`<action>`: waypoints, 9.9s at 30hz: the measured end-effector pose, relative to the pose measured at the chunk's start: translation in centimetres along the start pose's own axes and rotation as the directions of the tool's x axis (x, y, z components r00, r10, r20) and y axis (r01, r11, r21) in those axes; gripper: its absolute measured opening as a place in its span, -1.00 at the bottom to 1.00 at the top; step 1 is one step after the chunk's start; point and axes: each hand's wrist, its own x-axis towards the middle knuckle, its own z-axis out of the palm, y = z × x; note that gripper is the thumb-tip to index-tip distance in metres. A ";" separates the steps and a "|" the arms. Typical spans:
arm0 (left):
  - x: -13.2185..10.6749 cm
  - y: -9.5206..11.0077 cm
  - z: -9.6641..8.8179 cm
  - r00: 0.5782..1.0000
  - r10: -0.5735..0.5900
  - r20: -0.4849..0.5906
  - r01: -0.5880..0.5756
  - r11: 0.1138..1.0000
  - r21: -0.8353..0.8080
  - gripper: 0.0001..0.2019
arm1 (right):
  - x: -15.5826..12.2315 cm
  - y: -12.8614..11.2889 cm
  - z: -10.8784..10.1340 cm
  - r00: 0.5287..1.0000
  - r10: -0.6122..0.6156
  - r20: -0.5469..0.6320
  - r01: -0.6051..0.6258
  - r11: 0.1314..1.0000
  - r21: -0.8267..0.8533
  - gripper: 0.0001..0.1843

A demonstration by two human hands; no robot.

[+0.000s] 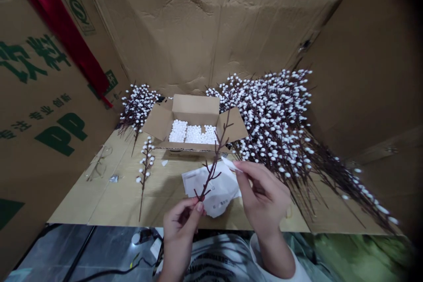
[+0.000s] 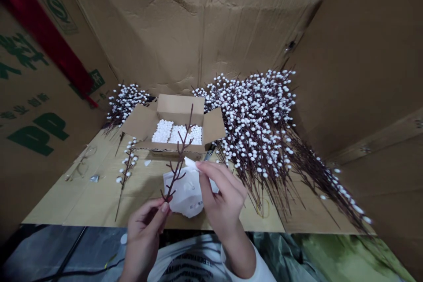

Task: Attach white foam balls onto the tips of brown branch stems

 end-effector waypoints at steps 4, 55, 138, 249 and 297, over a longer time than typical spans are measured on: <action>0.0 -0.2 -0.2 1.000 -0.023 0.009 0.023 1.000 -0.009 -0.68 | -0.1 0.3 -0.1 0.993 0.098 -0.067 -0.098 0.995 0.003 -0.77; 0.0 -0.8 -1.1 1.000 -0.017 0.016 0.017 1.000 0.007 -0.68 | 3.8 0.6 -0.5 0.998 0.054 0.012 -0.054 0.998 -0.011 -0.80; 0.1 0.7 -0.5 0.905 0.425 -0.004 -0.419 0.894 0.156 -0.96 | 2.5 -1.2 -1.6 0.948 -0.320 -0.008 0.316 0.939 -0.137 -0.52; -0.1 -1.3 -1.2 0.996 0.013 -0.091 -0.026 0.989 -0.148 -0.69 | -5.7 7.7 -1.2 0.789 0.497 0.361 -0.371 0.854 -0.365 -0.80; -0.1 -0.9 -1.0 0.987 0.085 -0.139 -0.088 0.996 -0.014 -0.65 | -3.3 5.9 -1.7 0.851 0.519 0.079 -0.523 0.852 0.025 -0.89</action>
